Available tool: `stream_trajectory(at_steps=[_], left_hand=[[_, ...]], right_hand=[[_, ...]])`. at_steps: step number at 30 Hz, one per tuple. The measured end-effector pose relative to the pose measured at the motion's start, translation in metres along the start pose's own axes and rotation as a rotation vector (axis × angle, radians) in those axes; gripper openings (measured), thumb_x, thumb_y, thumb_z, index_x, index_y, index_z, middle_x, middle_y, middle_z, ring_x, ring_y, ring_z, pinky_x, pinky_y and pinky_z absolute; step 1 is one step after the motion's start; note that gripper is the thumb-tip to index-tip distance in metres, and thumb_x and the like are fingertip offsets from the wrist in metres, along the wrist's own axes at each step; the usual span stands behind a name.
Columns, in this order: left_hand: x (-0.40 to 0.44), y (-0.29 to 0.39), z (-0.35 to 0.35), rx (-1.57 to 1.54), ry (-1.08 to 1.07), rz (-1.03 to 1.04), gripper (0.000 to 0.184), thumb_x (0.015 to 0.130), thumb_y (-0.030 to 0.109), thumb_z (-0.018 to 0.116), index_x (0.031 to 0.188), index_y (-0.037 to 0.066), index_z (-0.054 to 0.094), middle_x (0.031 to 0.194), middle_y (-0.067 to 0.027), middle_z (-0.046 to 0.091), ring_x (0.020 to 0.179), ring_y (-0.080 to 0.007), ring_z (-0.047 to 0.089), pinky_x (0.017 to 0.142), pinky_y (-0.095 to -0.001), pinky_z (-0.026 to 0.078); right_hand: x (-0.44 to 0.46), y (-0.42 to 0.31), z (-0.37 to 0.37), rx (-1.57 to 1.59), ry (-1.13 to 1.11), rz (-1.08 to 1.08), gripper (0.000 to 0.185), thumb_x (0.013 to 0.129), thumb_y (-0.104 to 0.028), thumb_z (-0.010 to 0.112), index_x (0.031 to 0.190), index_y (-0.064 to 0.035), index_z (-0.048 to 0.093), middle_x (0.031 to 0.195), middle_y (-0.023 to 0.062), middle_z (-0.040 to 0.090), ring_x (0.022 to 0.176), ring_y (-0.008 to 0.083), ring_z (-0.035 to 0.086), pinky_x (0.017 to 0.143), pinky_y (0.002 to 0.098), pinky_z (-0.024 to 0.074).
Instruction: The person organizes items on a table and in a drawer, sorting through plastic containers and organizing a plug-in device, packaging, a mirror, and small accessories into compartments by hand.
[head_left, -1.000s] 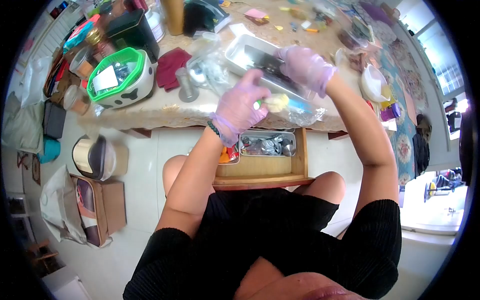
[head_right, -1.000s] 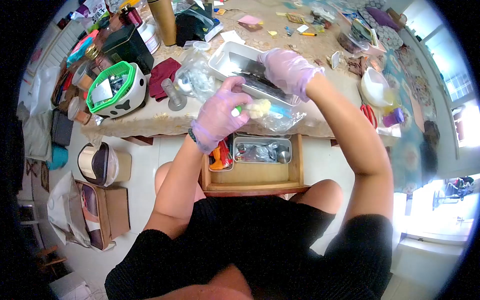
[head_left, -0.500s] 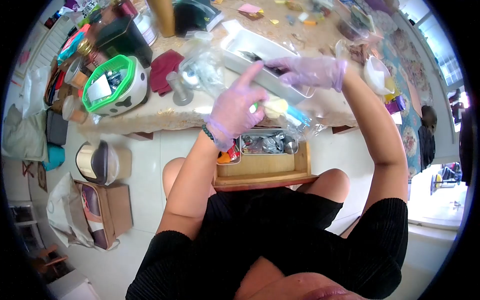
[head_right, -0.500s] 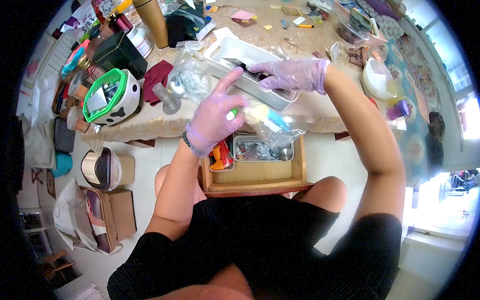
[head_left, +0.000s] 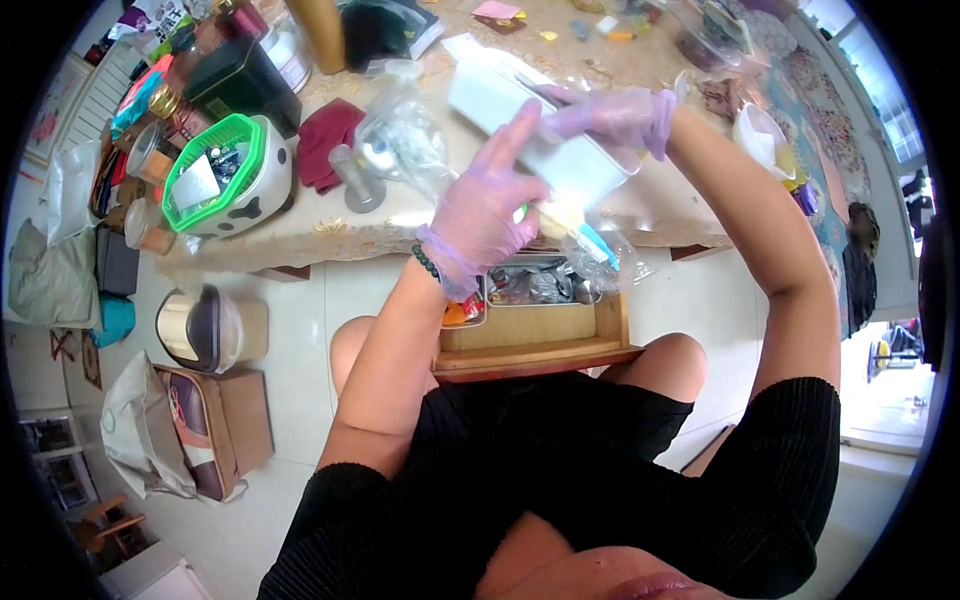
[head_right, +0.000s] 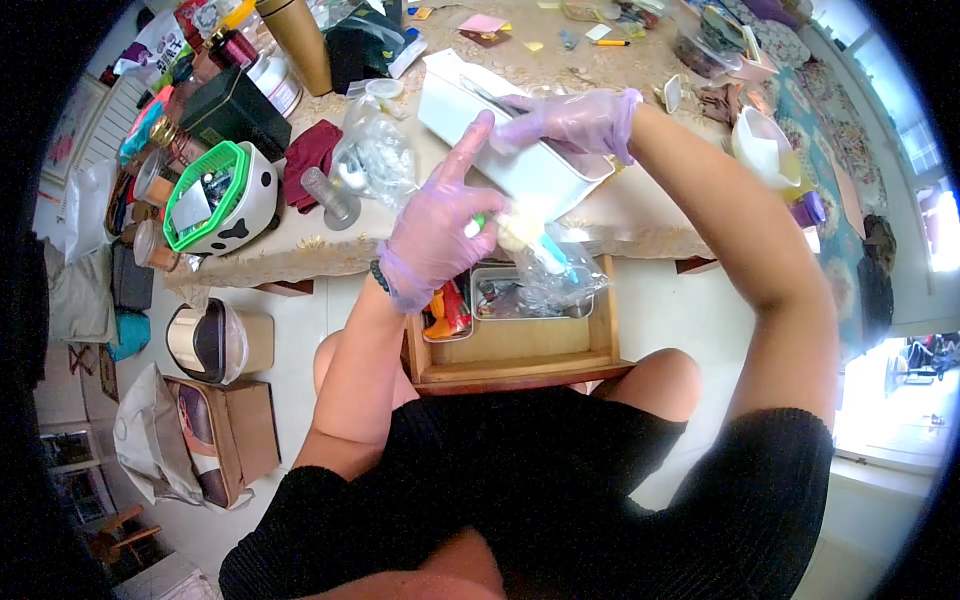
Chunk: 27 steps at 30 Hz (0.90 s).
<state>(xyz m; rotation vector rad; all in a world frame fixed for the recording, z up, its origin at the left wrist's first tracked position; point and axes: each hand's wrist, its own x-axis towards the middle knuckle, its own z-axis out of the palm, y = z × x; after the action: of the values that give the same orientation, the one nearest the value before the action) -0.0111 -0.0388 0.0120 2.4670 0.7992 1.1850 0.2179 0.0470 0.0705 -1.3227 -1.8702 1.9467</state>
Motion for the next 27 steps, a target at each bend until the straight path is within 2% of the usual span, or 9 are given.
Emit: stream_trajectory(at_steps=[4, 8, 11, 13, 14, 16, 22, 25, 27], left_hand=[[-0.001, 0.001, -0.004, 0.002, -0.027, -0.061, 0.019, 0.066, 0.002, 0.071, 0.084, 0.008, 0.072, 0.158, -0.0187, 0.03, 0.127, -0.0366, 0.054, 0.1, -0.0378, 0.049], [0.0, 0.0, -0.015, 0.115, -0.082, -0.112, 0.015, 0.067, 0.004, 0.073, 0.081, 0.009, 0.07, 0.155, -0.0151, 0.036, 0.124, -0.034, 0.055, 0.09, -0.0405, 0.054], [-0.004, 0.0, -0.018, 0.087, -0.136, -0.147, 0.016, 0.069, 0.007, 0.072, 0.084, 0.01, 0.07, 0.147, -0.0146, 0.044, 0.119, -0.0328, 0.057, 0.087, -0.0414, 0.054], [-0.008, 0.004, -0.018, 0.091, -0.147, -0.172, 0.017, 0.07, 0.006, 0.072, 0.086, 0.009, 0.071, 0.14, -0.0151, 0.047, 0.115, -0.0326, 0.059, 0.088, -0.0407, 0.054], [-0.01, 0.006, -0.019, 0.093, -0.159, -0.198, 0.018, 0.07, 0.006, 0.071, 0.088, 0.008, 0.071, 0.133, -0.0156, 0.05, 0.111, -0.0323, 0.061, 0.09, -0.0401, 0.053], [-0.014, 0.005, -0.019, 0.081, -0.175, -0.194, 0.017, 0.071, 0.006, 0.071, 0.088, 0.008, 0.07, 0.13, -0.0149, 0.051, 0.11, -0.0322, 0.062, 0.089, -0.0396, 0.053], [-0.016, 0.007, -0.025, 0.025, -0.248, -0.255, 0.017, 0.074, 0.006, 0.071, 0.091, 0.008, 0.069, 0.123, -0.0134, 0.057, 0.107, -0.0323, 0.064, 0.087, -0.0381, 0.053], [-0.015, 0.005, -0.024, 0.003, -0.251, -0.252, 0.018, 0.074, 0.005, 0.071, 0.091, 0.007, 0.069, 0.121, -0.0134, 0.059, 0.105, -0.0321, 0.065, 0.088, -0.0377, 0.053], [-0.016, 0.005, -0.024, -0.007, -0.242, -0.239, 0.017, 0.074, 0.004, 0.071, 0.091, 0.007, 0.069, 0.121, -0.0136, 0.059, 0.105, -0.0321, 0.065, 0.088, -0.0376, 0.054]], right_hand=[[-0.025, -0.037, 0.027, -0.103, 0.249, 0.194, 0.073, 0.092, -0.067, 0.048, 0.133, -0.0083, 0.059, 0.121, 0.012, 0.067, 0.106, 0.0185, 0.063, 0.093, 0.0335, 0.0489], [-0.025, -0.03, 0.031, -0.11, 0.207, 0.088, 0.068, 0.095, -0.059, 0.05, 0.139, -0.0067, 0.053, 0.121, 0.0112, 0.067, 0.103, 0.0184, 0.064, 0.092, 0.0329, 0.0492], [-0.025, -0.035, 0.037, -0.272, 0.266, 0.022, 0.063, 0.097, -0.045, 0.055, 0.143, -0.0041, 0.046, 0.119, 0.0124, 0.067, 0.102, 0.019, 0.064, 0.092, 0.0331, 0.0492], [-0.021, -0.033, 0.04, -0.438, 0.391, 0.044, 0.061, 0.094, -0.027, 0.06, 0.146, -0.0022, 0.039, 0.12, 0.0179, 0.066, 0.106, 0.024, 0.064, 0.094, 0.0369, 0.0489], [-0.016, -0.027, 0.039, -0.436, 0.392, 0.043, 0.061, 0.094, -0.027, 0.06, 0.146, -0.0022, 0.039, 0.12, 0.0179, 0.066, 0.106, 0.024, 0.064, 0.094, 0.0369, 0.0489], [-0.004, -0.017, 0.04, -0.773, 0.568, -0.05, 0.056, 0.093, -0.015, 0.06, 0.145, -0.0101, 0.041, 0.103, 0.0172, 0.07, 0.09, 0.0273, 0.068, 0.078, 0.0396, 0.054], [-0.016, -0.041, 0.066, -1.01, 0.5, 0.024, 0.067, 0.087, -0.016, 0.064, 0.148, -0.0135, 0.036, 0.097, 0.0256, 0.069, 0.087, 0.0407, 0.069, 0.078, 0.0473, 0.0543], [-0.006, -0.017, 0.061, -1.191, 0.431, -0.124, 0.07, 0.085, -0.017, 0.066, 0.148, -0.015, 0.036, 0.094, 0.026, 0.068, 0.084, 0.042, 0.068, 0.074, 0.0475, 0.0551], [-0.005, -0.015, 0.06, -1.211, 0.43, -0.076, 0.067, 0.086, -0.014, 0.064, 0.147, -0.0153, 0.038, 0.093, 0.0261, 0.068, 0.083, 0.0422, 0.068, 0.074, 0.048, 0.0552]])
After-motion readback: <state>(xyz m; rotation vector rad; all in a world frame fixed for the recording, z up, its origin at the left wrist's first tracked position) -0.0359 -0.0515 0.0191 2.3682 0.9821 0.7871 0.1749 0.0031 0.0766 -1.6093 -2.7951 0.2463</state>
